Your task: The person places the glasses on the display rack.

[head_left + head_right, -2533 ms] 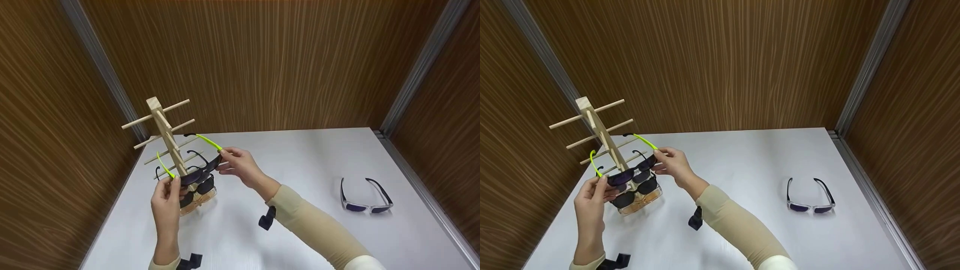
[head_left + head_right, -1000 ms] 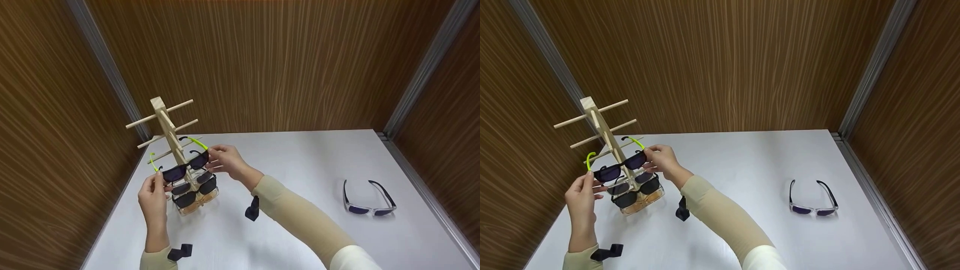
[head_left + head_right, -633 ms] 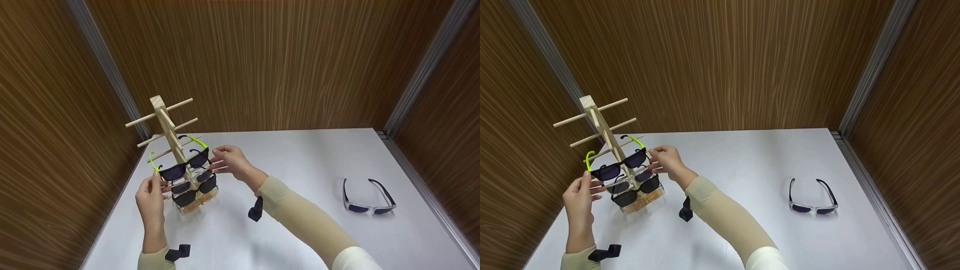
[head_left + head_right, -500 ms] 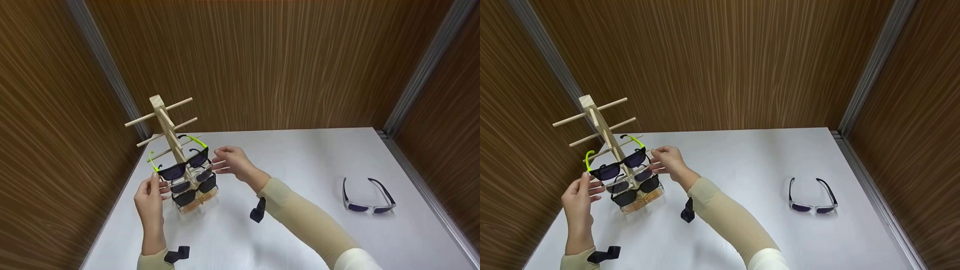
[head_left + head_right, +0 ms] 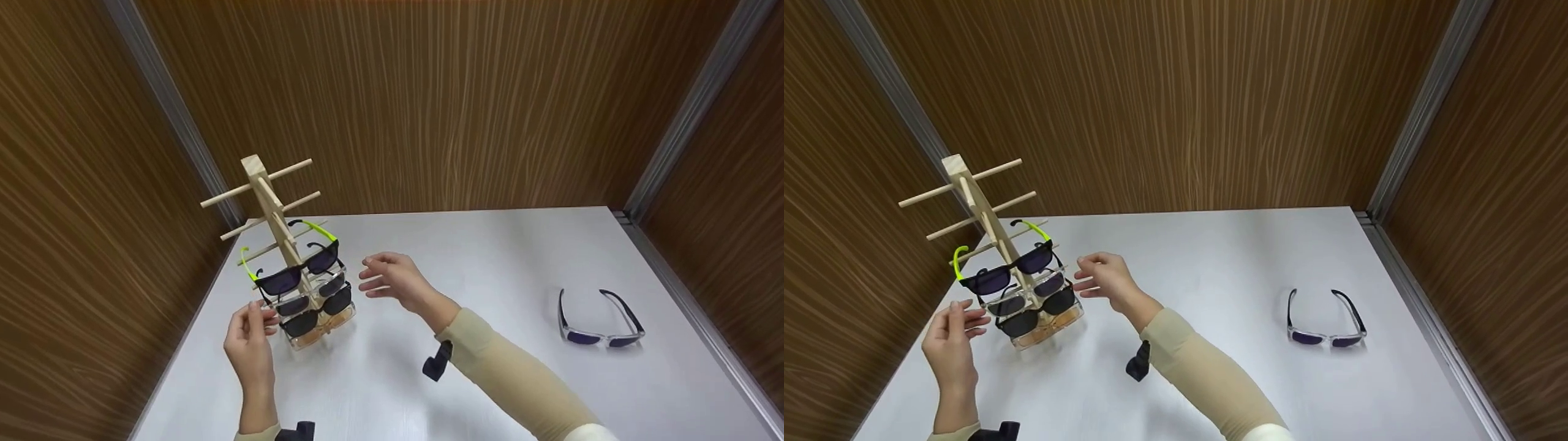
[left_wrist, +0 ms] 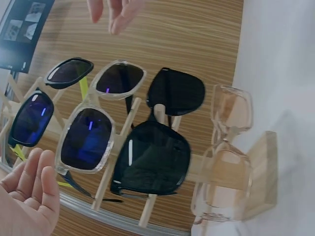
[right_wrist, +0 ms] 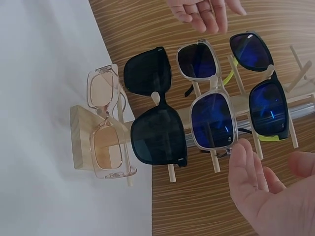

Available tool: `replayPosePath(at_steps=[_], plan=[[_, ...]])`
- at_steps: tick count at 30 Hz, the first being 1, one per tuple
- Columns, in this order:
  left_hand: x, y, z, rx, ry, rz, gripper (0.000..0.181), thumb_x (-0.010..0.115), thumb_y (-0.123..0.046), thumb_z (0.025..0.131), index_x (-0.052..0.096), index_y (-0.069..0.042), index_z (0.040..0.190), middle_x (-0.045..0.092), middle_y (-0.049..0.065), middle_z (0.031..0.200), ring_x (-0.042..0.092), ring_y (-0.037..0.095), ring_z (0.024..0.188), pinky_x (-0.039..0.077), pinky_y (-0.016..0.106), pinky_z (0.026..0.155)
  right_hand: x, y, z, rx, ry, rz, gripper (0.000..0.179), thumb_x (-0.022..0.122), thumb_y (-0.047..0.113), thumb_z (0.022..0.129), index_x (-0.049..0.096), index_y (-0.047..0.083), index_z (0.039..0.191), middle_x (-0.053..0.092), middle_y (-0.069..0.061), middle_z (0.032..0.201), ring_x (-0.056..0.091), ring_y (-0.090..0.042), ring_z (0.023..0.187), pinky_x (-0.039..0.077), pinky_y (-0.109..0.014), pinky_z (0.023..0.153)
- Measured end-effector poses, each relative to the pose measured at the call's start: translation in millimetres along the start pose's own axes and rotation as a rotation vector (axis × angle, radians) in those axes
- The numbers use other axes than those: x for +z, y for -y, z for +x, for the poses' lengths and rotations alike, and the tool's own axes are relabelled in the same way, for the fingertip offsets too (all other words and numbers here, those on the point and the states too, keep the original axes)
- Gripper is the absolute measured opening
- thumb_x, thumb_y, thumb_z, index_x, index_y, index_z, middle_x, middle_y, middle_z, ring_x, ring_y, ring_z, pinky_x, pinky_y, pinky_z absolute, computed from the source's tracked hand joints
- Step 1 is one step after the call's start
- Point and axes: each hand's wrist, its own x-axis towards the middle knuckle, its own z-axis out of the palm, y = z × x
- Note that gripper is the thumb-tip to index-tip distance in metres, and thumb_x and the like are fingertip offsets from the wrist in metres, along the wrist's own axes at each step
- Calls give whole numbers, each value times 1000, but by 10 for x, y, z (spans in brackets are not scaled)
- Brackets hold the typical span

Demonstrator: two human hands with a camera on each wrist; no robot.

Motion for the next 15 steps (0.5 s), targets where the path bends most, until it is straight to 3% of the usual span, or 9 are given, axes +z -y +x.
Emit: replayPosePath(at_steps=[4, 8, 15], plan=[[-11, 162, -38, 16, 9, -12, 28, 50, -16, 97, 59, 10, 104, 63, 20, 82, 61, 17, 68, 49, 19, 59, -39, -61, -83, -17, -5, -17, 31, 56, 23, 95, 55, 0, 114, 63, -19, 102, 67, -29, 85, 54, -39, 75], [28, 107, -129, 30, 7, 7, 26, 50, -14, 97, 60, 10, 101, 63, 21, 80, 62, 19, 67, 49, 21, 58, -92, -119, -130, -14, -24, -15, 29, 56, 22, 94, 56, 0, 114, 63, -18, 101, 67, -28, 84, 54, -38, 74], [166, 28, -332, 52, 93, -20, 23, 48, -5, 96, 57, 16, 98, 60, 29, 78, 61, 17, 65, 49, 19, 59, -198, -234, -189, -22, -59, 17, 31, 57, 23, 94, 56, -1, 114, 64, -17, 100, 67, -28, 84, 55, -37, 73]])
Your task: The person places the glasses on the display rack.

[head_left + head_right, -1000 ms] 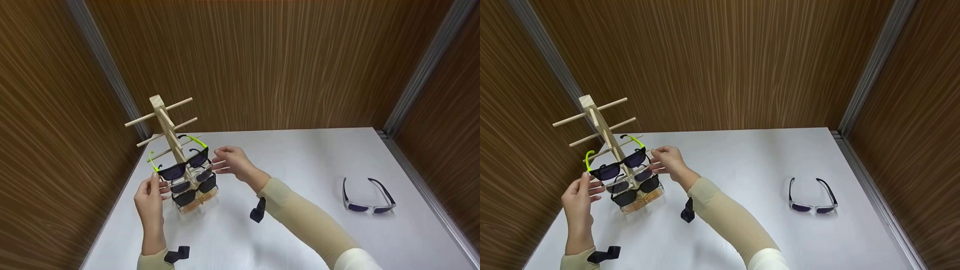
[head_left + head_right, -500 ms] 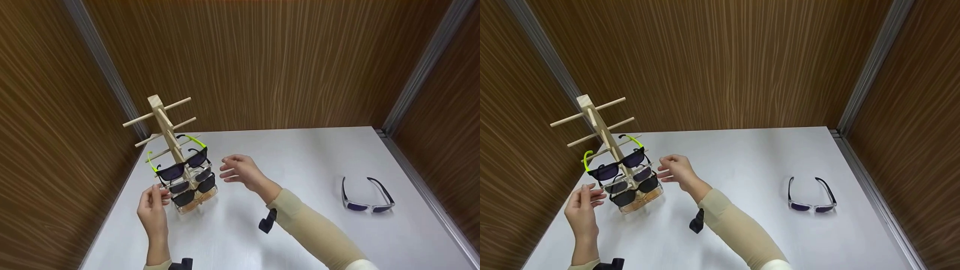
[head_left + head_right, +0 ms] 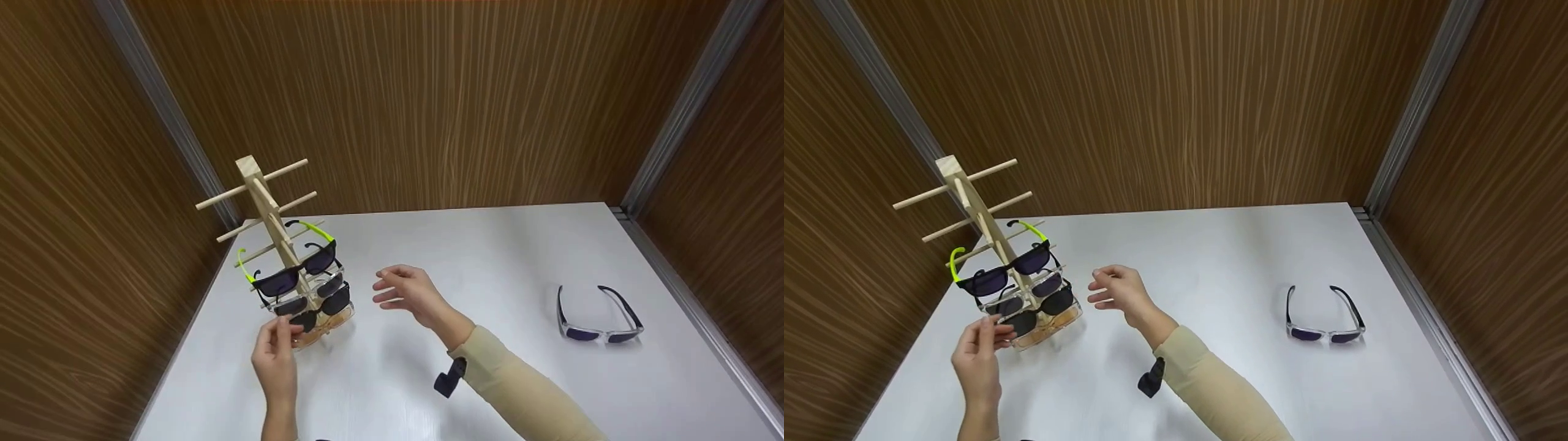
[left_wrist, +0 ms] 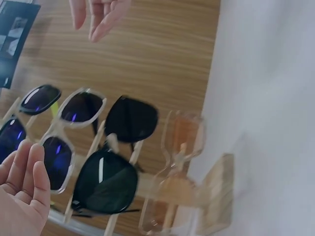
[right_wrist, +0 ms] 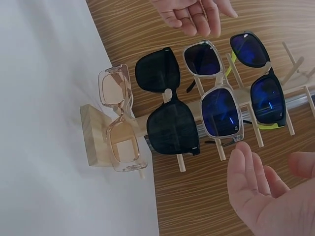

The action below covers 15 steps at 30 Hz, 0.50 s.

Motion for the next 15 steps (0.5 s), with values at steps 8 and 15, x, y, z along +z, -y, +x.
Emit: replayPosePath(at_steps=[8, 15], plan=[[154, 124, -127, -51, 62, -24, 19, 50, -3, 95, 59, 14, 95, 62, 22, 73, 62, 21, 63, 51, 26, 56, -159, -201, -60, 12, -28, 25, 30, 56, 22, 94, 56, -1, 113, 63, -16, 100, 67, -28, 83, 55, -37, 73], [269, 451, -204, -139, 123, -59, 14, 54, -5, 94, 59, 8, 92, 63, 22, 75, 62, 27, 64, 51, 27, 55, -310, -370, -114, 26, -52, 64, 32, 58, 21, 93, 56, -1, 114, 63, -18, 101, 66, -29, 85, 54, -37, 74]])
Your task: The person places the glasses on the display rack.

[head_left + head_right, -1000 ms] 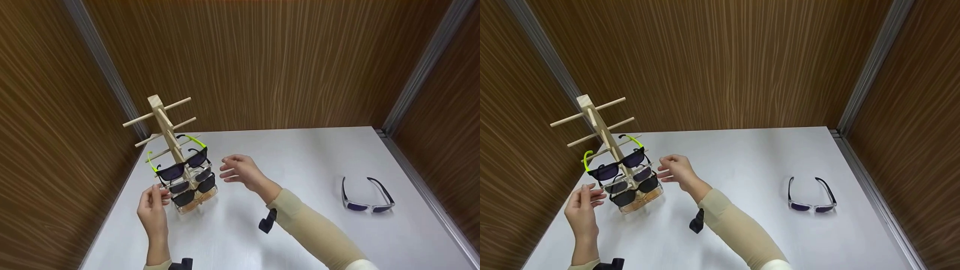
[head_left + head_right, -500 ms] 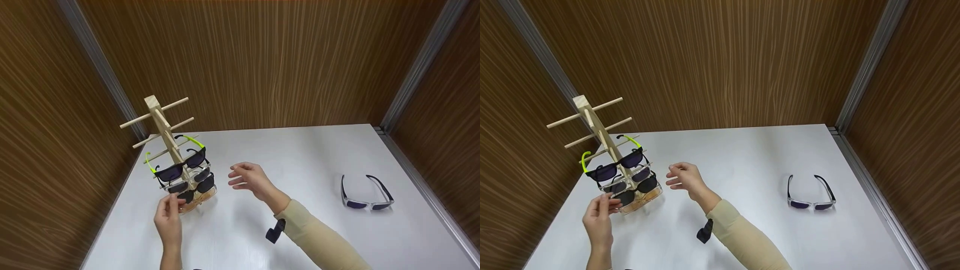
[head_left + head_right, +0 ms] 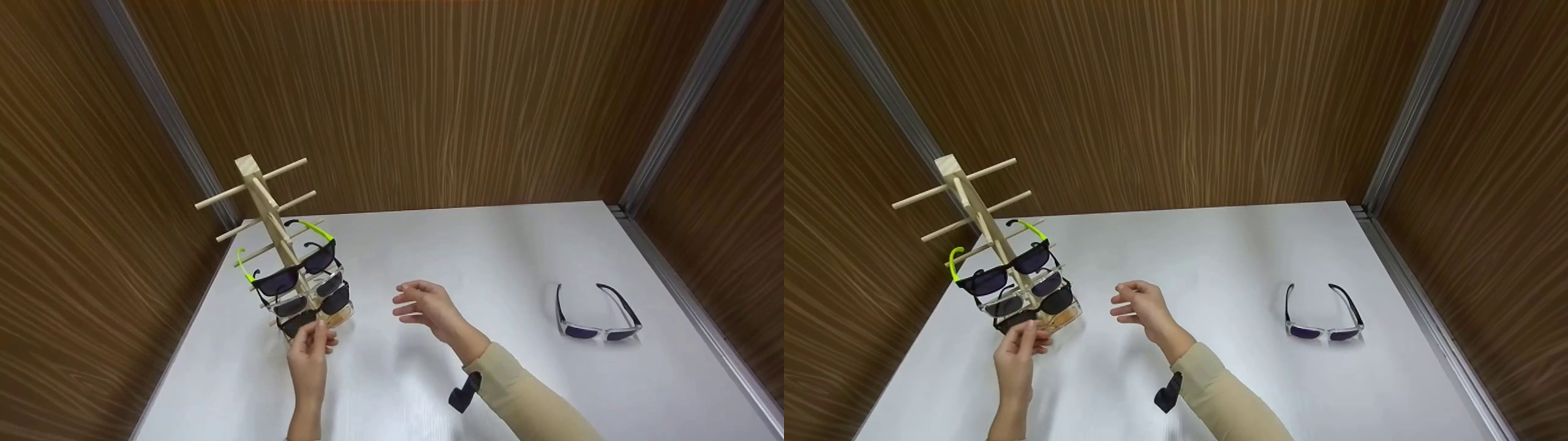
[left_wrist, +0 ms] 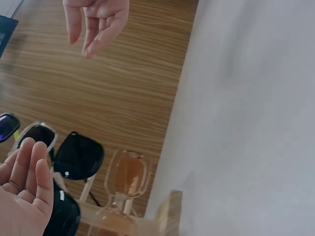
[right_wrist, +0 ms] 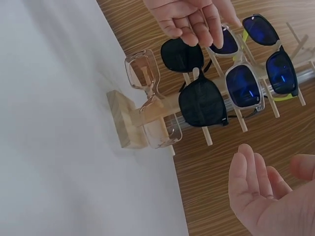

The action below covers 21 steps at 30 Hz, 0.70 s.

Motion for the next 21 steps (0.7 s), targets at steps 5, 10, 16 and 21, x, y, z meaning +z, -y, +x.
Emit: replayPosePath(at_steps=[5, 10, 16, 21], plan=[[73, 200, -33, -53, 29, 1, 18, 56, -9, 94, 58, 9, 94, 63, 19, 75, 63, 23, 63, 50, 27, 55, -101, -79, -27, 3, -7, 15, 34, 58, 24, 93, 55, -1, 115, 63, -17, 101, 66, -28, 85, 54, -37, 74], [149, 255, -52, -64, 61, 22, 20, 57, -13, 94, 59, 6, 95, 64, 17, 76, 63, 25, 66, 51, 29, 57, -195, -146, -54, 8, -28, 23, 34, 58, 24, 93, 55, -2, 115, 63, -16, 101, 66, -28, 85, 54, -37, 74], [227, 196, -80, -92, 104, 44, 14, 55, -10, 94, 60, 3, 94, 64, 17, 77, 63, 31, 69, 52, 34, 59, -307, -237, -99, 8, -38, 33, 37, 57, 24, 93, 53, -3, 117, 62, -17, 103, 65, -30, 88, 54, -37, 75], [280, 63, -147, -127, 134, 48, 14, 54, -7, 94, 60, 5, 94, 63, 21, 78, 62, 36, 71, 52, 34, 60, -386, -326, -136, 17, -59, 49, 36, 57, 23, 93, 53, -3, 117, 61, -18, 103, 65, -30, 88, 53, -38, 76]])
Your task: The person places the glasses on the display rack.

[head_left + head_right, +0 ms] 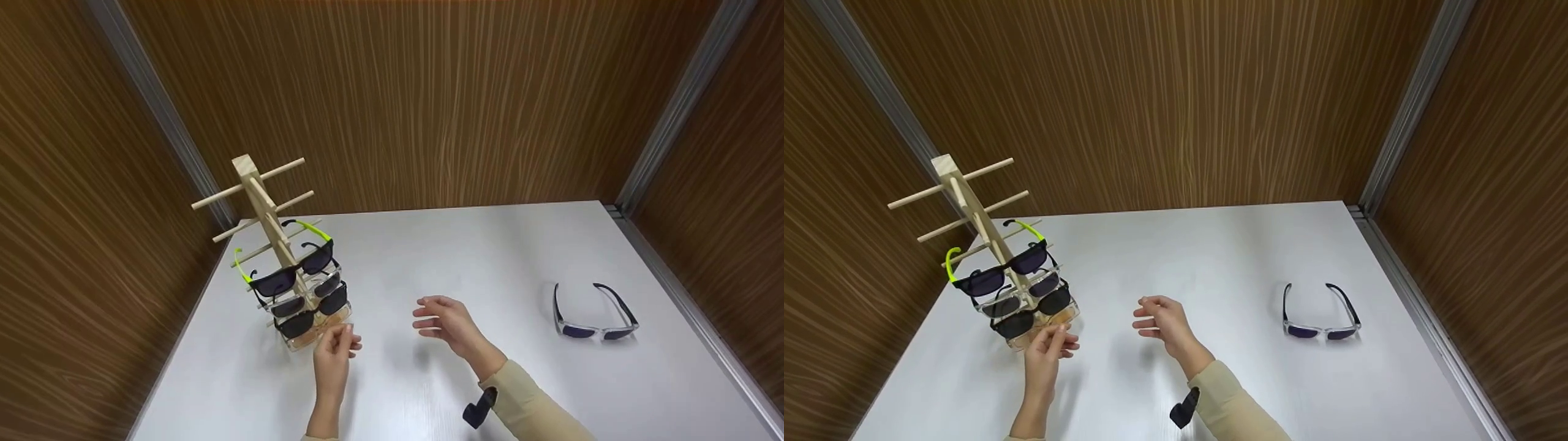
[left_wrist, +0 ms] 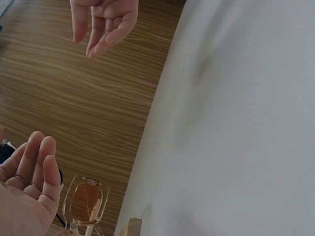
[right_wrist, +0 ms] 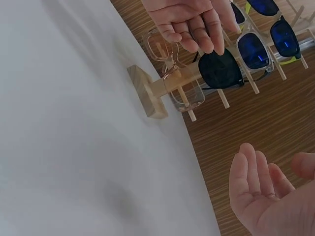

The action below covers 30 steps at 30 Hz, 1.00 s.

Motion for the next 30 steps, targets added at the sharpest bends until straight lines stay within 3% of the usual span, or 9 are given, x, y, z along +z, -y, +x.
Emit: replayPosePath(at_steps=[5, 10, 17, 24, 30], plan=[[57, 29, -49, -86, 11, 12, 14, 54, -10, 94, 60, 3, 95, 64, 20, 80, 62, 36, 73, 52, 35, 61, -78, -80, -47, 31, 2, 10, 33, 52, 21, 96, 52, -3, 119, 60, -21, 108, 63, -33, 92, 52, -41, 80], [115, 141, -50, -132, 38, -16, 15, 55, -12, 94, 60, 3, 95, 64, 20, 80, 63, 36, 74, 52, 35, 61, -129, -44, -175, 37, -12, 8, 31, 48, 17, 97, 51, -5, 119, 58, -24, 110, 62, -35, 95, 51, -43, 83], [226, 521, 26, -157, 56, -60, 24, 58, -21, 93, 60, 3, 97, 65, 13, 79, 63, 27, 71, 51, 29, 59, -345, -229, -115, 39, -91, 28, 41, 53, 20, 95, 46, -9, 124, 61, -19, 106, 65, -29, 89, 53, -39, 77], [326, 277, -19, -156, 97, -65, 16, 55, -12, 95, 60, 2, 94, 64, 22, 82, 62, 38, 75, 52, 38, 62, -527, -255, -159, 64, -149, 68, 40, 51, 17, 96, 44, -8, 126, 62, -19, 105, 65, -30, 88, 53, -38, 76], [450, 247, -2, -164, 117, -83, 17, 55, -12, 94, 60, 4, 95, 64, 22, 82, 62, 39, 76, 52, 41, 64, -630, -126, -296, 71, -170, 76, 38, 47, 15, 98, 42, -9, 127, 59, -24, 112, 64, -32, 93, 51, -41, 81]])
